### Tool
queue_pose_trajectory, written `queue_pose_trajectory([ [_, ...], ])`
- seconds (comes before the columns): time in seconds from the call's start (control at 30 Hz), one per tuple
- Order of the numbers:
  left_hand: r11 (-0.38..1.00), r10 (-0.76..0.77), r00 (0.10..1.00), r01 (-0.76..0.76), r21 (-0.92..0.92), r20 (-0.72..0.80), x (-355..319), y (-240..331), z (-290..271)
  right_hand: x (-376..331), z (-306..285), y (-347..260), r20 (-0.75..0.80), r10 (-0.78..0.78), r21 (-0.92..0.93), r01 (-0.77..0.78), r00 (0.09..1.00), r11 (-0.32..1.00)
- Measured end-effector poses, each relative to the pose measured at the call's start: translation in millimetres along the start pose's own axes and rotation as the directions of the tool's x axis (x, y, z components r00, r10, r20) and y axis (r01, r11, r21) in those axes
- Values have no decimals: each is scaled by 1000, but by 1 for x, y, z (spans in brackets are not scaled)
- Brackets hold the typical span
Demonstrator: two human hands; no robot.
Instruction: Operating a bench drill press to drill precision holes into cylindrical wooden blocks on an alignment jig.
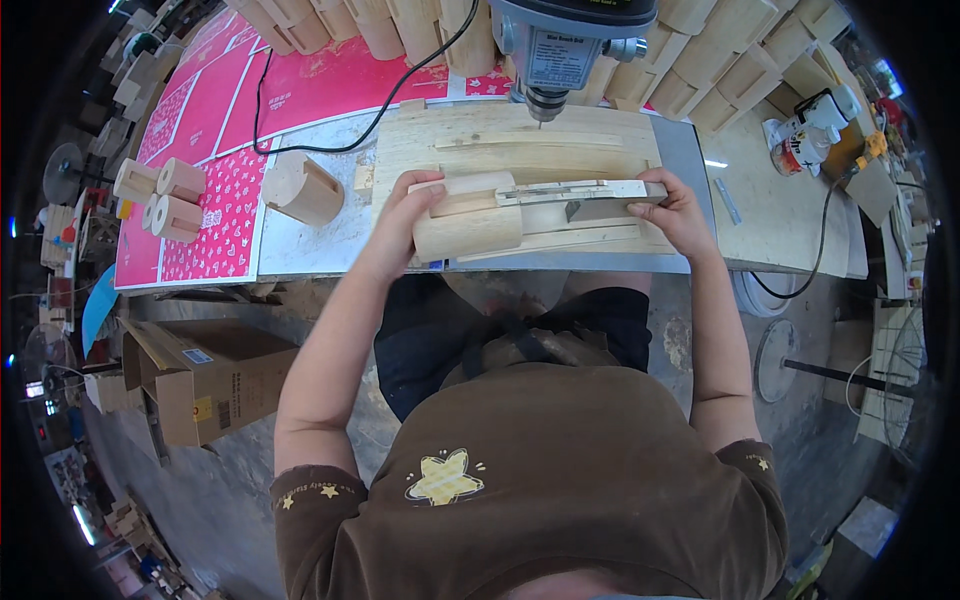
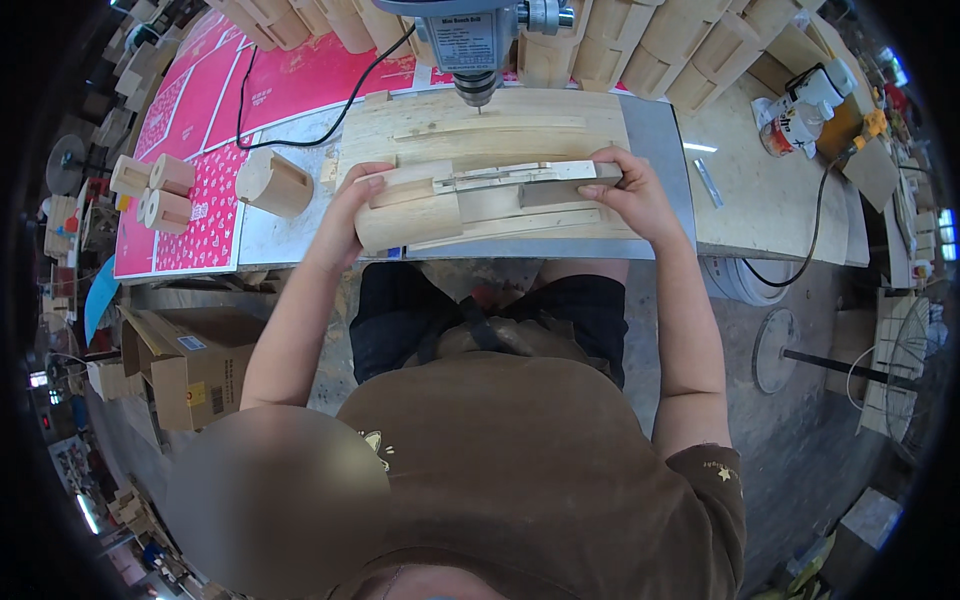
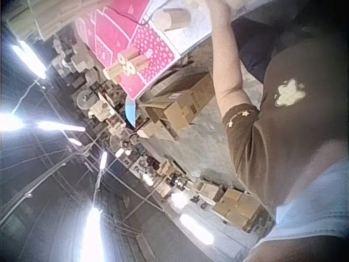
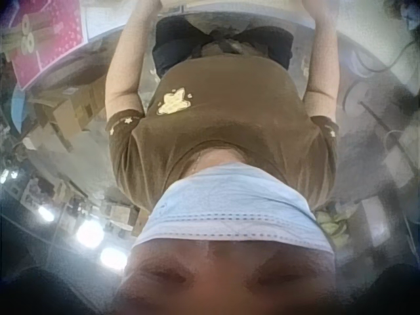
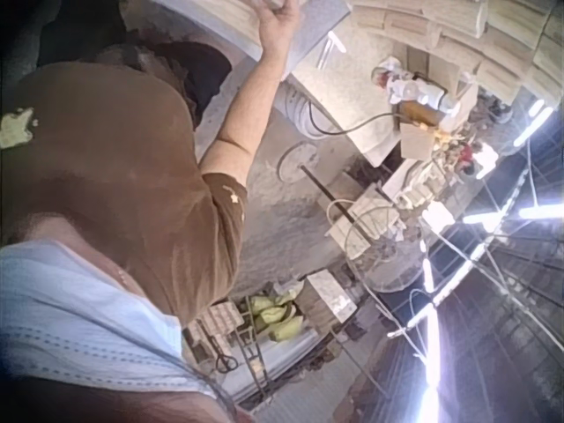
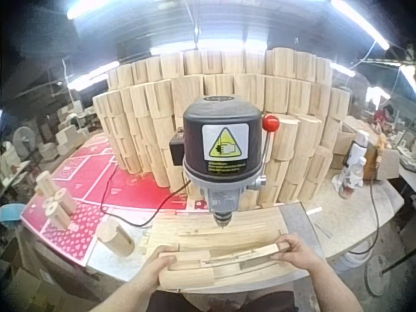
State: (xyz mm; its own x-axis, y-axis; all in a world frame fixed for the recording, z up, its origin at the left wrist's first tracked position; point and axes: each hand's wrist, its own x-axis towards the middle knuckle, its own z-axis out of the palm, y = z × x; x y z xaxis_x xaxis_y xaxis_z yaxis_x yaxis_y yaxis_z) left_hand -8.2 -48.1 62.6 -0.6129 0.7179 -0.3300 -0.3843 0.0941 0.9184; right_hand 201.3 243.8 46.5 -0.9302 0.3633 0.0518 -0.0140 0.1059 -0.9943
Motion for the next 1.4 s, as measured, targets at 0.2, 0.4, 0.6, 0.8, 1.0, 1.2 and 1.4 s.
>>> queue_pose_trajectory([
  [0.2, 890, 440, 873, -393, 230, -210, 12, -36, 43, -6, 28, 2, 20, 42, 0, -42, 999, 999],
  [0.4, 789, 602, 671, -417, 452, -433, 13, -41, 41, -11, 30, 0, -108, -181, -454, 113, 978, 884],
  [0.6, 508, 789, 612, -596, 623, -58, -11, -63, 54, 5, 7, 12, -237, -292, -571, 110, 927, 813],
  [0.8, 340, 753, 656, -449, 826, 47, 24, -54, 44, 38, 13, 10, -361, -99, -280, -7, 927, 960],
  [1.0, 190, 767, 637, -338, 922, 75, 44, -51, 21, 48, 26, 18, -342, -174, -353, 45, 924, 934],
  [1.2, 209, 762, 640, -387, 898, 98, 46, -50, 19, 46, 1, -31, -252, -232, -353, 134, 940, 926],
  [1.4, 194, 766, 636, -366, 910, 93, 41, -54, 12, 118, 5, -179, -418, -631, -439, 463, 654, 770],
])
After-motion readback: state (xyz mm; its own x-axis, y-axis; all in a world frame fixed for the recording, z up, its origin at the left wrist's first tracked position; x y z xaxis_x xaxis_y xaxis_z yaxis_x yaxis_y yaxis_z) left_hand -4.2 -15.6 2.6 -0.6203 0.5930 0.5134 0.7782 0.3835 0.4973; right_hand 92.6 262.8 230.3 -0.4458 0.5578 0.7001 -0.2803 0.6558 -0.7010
